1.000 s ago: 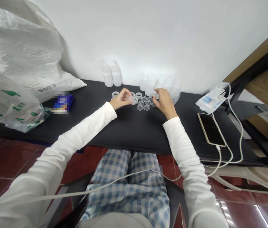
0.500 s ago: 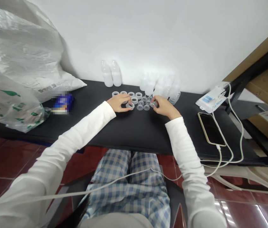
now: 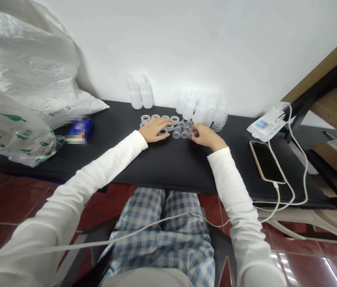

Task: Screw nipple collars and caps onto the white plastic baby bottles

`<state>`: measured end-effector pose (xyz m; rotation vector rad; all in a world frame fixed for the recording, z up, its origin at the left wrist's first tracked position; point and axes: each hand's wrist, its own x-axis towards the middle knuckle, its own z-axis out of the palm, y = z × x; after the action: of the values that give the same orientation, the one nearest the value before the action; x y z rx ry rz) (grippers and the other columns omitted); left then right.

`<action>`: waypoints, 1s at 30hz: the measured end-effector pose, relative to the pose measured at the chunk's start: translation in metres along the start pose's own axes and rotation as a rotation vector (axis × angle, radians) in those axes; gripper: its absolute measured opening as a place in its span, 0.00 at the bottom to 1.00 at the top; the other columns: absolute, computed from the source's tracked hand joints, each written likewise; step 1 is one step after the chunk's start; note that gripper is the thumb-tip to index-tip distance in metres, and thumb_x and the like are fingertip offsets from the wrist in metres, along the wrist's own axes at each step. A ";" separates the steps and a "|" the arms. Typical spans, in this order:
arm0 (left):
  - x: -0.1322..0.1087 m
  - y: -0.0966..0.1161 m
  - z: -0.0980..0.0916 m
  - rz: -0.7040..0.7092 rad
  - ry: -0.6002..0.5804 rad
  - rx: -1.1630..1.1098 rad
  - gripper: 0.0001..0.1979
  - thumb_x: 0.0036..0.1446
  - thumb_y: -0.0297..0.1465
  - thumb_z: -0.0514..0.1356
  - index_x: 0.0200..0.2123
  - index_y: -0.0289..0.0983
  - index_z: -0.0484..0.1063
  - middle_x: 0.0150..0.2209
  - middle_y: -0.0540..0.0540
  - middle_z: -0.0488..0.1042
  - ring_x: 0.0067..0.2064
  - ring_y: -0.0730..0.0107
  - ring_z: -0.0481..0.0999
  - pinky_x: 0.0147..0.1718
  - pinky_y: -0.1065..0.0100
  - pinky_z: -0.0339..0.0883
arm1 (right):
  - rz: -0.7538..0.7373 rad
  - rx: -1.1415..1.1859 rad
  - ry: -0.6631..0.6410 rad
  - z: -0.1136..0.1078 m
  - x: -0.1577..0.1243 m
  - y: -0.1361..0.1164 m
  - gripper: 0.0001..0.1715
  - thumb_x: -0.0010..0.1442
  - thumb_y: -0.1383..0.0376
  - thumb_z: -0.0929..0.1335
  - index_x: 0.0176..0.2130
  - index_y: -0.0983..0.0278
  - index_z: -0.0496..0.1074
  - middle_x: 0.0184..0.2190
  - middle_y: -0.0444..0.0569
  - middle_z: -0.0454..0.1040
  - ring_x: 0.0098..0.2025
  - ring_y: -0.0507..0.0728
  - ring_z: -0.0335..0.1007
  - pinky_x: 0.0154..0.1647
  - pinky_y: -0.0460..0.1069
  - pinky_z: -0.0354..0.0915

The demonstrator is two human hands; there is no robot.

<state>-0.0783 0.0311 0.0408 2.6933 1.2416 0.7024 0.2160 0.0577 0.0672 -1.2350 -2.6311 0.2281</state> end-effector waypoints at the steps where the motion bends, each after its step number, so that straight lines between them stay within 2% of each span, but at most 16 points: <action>1: 0.001 0.002 0.002 -0.009 -0.002 0.014 0.27 0.67 0.40 0.55 0.66 0.37 0.67 0.68 0.37 0.69 0.68 0.51 0.68 0.68 0.50 0.57 | -0.006 -0.005 0.007 0.000 0.000 -0.001 0.12 0.57 0.68 0.69 0.43 0.62 0.74 0.35 0.48 0.70 0.36 0.59 0.71 0.45 0.56 0.71; 5: 0.009 0.006 0.010 -0.076 0.021 0.063 0.29 0.70 0.37 0.49 0.70 0.37 0.63 0.72 0.40 0.63 0.73 0.53 0.61 0.72 0.49 0.52 | -0.030 -0.080 0.059 0.002 0.000 -0.007 0.15 0.55 0.72 0.67 0.43 0.63 0.73 0.38 0.51 0.71 0.36 0.60 0.72 0.44 0.56 0.70; 8: 0.016 0.007 0.015 -0.108 0.011 0.098 0.30 0.69 0.34 0.48 0.71 0.36 0.61 0.73 0.41 0.60 0.75 0.53 0.58 0.74 0.47 0.48 | -0.035 -0.148 0.039 0.005 0.001 -0.010 0.17 0.54 0.74 0.67 0.44 0.63 0.74 0.38 0.53 0.72 0.35 0.60 0.71 0.43 0.56 0.70; 12: 0.022 0.005 0.017 -0.144 -0.029 0.124 0.30 0.67 0.33 0.49 0.71 0.38 0.62 0.73 0.43 0.62 0.76 0.51 0.56 0.75 0.43 0.44 | -0.038 -0.193 0.040 0.007 0.002 -0.009 0.17 0.55 0.73 0.66 0.44 0.64 0.75 0.37 0.53 0.72 0.33 0.61 0.69 0.41 0.58 0.69; 16: 0.022 0.001 0.017 -0.182 -0.013 0.139 0.29 0.67 0.35 0.50 0.70 0.36 0.64 0.72 0.40 0.64 0.76 0.49 0.56 0.74 0.42 0.44 | -0.054 -0.185 0.060 0.006 0.001 -0.009 0.15 0.56 0.71 0.66 0.44 0.63 0.76 0.36 0.53 0.72 0.33 0.61 0.69 0.42 0.58 0.68; 21: 0.020 0.003 0.020 -0.217 0.035 0.121 0.29 0.68 0.39 0.52 0.68 0.33 0.66 0.71 0.36 0.64 0.76 0.46 0.57 0.74 0.42 0.45 | -0.058 -0.218 0.180 0.001 0.000 -0.016 0.16 0.61 0.70 0.64 0.44 0.62 0.78 0.35 0.53 0.72 0.34 0.61 0.68 0.42 0.56 0.65; 23: 0.021 0.005 0.019 -0.226 0.063 0.098 0.28 0.68 0.40 0.53 0.67 0.35 0.67 0.72 0.37 0.63 0.76 0.47 0.57 0.74 0.43 0.45 | -0.081 -0.223 0.247 -0.001 0.001 -0.019 0.16 0.62 0.70 0.63 0.44 0.62 0.78 0.36 0.53 0.72 0.36 0.61 0.68 0.42 0.56 0.64; 26: 0.023 -0.002 0.010 -0.299 0.206 0.048 0.25 0.70 0.39 0.51 0.67 0.40 0.65 0.72 0.40 0.63 0.75 0.51 0.58 0.74 0.45 0.48 | -0.089 -0.234 0.341 -0.002 0.003 -0.022 0.16 0.64 0.69 0.62 0.46 0.62 0.77 0.38 0.55 0.72 0.39 0.63 0.69 0.42 0.57 0.63; 28: 0.022 -0.018 0.000 -0.437 0.396 0.002 0.24 0.70 0.36 0.52 0.66 0.40 0.64 0.71 0.38 0.64 0.74 0.53 0.59 0.74 0.48 0.51 | -0.079 -0.240 0.397 -0.002 0.004 -0.023 0.16 0.66 0.69 0.62 0.47 0.63 0.77 0.40 0.56 0.72 0.41 0.64 0.69 0.43 0.57 0.63; 30: 0.017 -0.041 -0.010 -0.632 0.631 -0.053 0.25 0.65 0.31 0.56 0.65 0.36 0.61 0.68 0.33 0.64 0.74 0.51 0.60 0.74 0.51 0.51 | -0.076 -0.237 0.445 -0.002 0.004 -0.024 0.16 0.66 0.69 0.62 0.47 0.63 0.76 0.40 0.56 0.72 0.43 0.64 0.69 0.44 0.57 0.62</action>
<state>-0.1018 0.0695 0.0450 1.8719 2.0131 1.4749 0.1963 0.0461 0.0750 -1.0937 -2.3504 -0.3436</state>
